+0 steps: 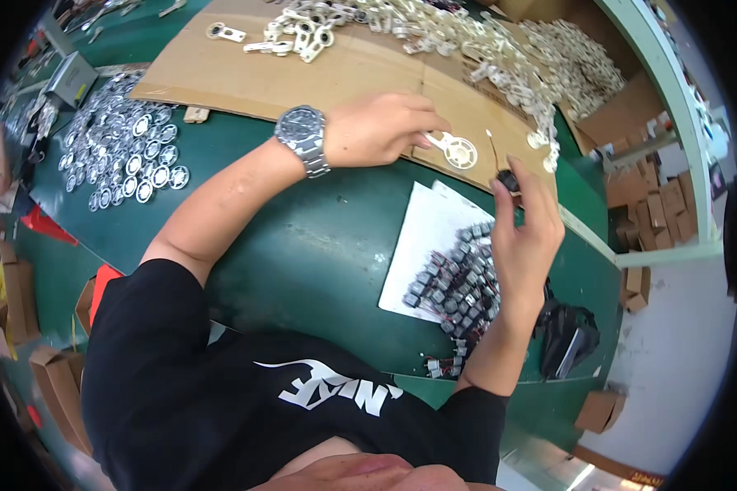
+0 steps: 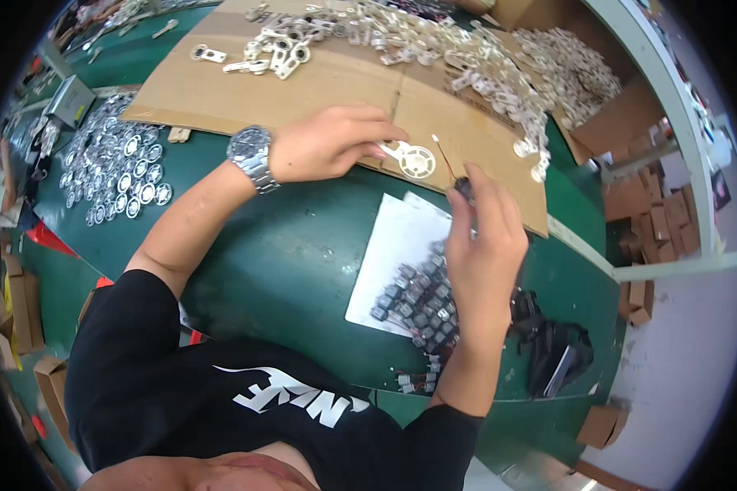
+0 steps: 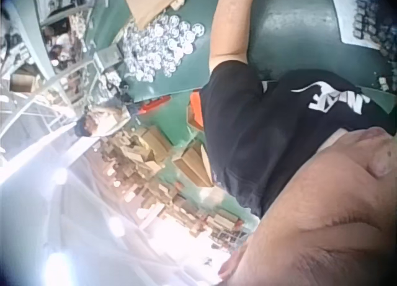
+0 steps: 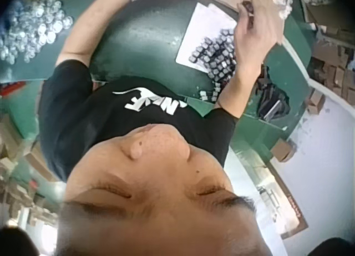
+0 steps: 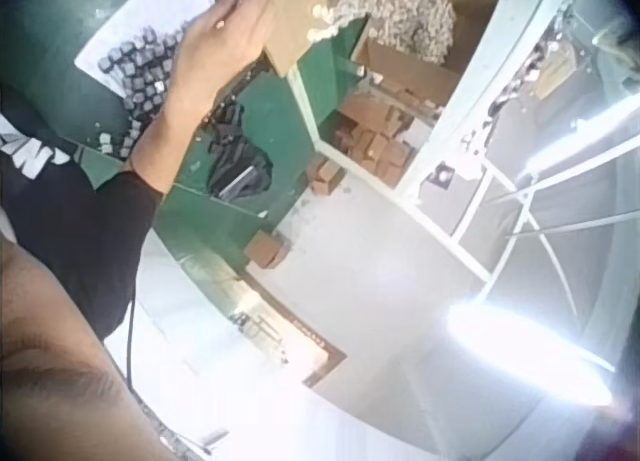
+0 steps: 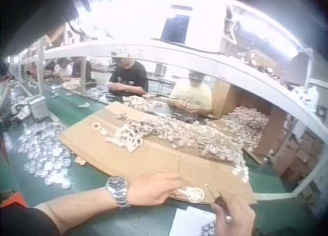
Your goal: Assemble electronic components by inserting small motor parts into white plastic housings.
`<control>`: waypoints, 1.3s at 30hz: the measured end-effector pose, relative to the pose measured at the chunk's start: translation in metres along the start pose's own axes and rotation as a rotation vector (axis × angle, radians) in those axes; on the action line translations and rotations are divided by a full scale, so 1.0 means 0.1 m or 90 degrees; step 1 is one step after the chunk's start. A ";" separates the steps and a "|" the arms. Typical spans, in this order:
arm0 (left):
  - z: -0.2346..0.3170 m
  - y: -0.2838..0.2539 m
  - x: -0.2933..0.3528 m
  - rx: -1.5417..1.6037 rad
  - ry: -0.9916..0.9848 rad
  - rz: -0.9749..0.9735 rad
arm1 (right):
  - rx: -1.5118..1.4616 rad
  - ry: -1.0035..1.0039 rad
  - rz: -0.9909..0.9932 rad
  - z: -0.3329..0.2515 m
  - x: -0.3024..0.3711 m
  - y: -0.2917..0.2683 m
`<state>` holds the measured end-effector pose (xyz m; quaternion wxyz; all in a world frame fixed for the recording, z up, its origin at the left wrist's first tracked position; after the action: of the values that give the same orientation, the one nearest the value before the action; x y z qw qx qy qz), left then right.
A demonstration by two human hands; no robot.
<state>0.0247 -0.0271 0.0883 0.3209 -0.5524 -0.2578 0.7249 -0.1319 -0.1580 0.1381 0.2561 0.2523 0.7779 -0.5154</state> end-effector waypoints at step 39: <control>0.58 0.13 -0.02 -0.254 0.073 0.028 | 0.046 -0.015 -0.082 -0.02 0.14 0.36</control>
<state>-0.0333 -0.0381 0.0945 0.2035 -0.6507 -0.3655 0.6337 -0.1190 -0.1421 0.1060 0.2225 0.2047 0.7705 -0.5612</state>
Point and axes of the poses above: each hand's wrist, its own x-axis away from the middle knuckle, its own y-axis out of the palm, z = x × y, the point moved 7 cm from there along -x, towards the middle knuckle, and after that the axes turned 6 degrees about -x, right-handed, at the moved point
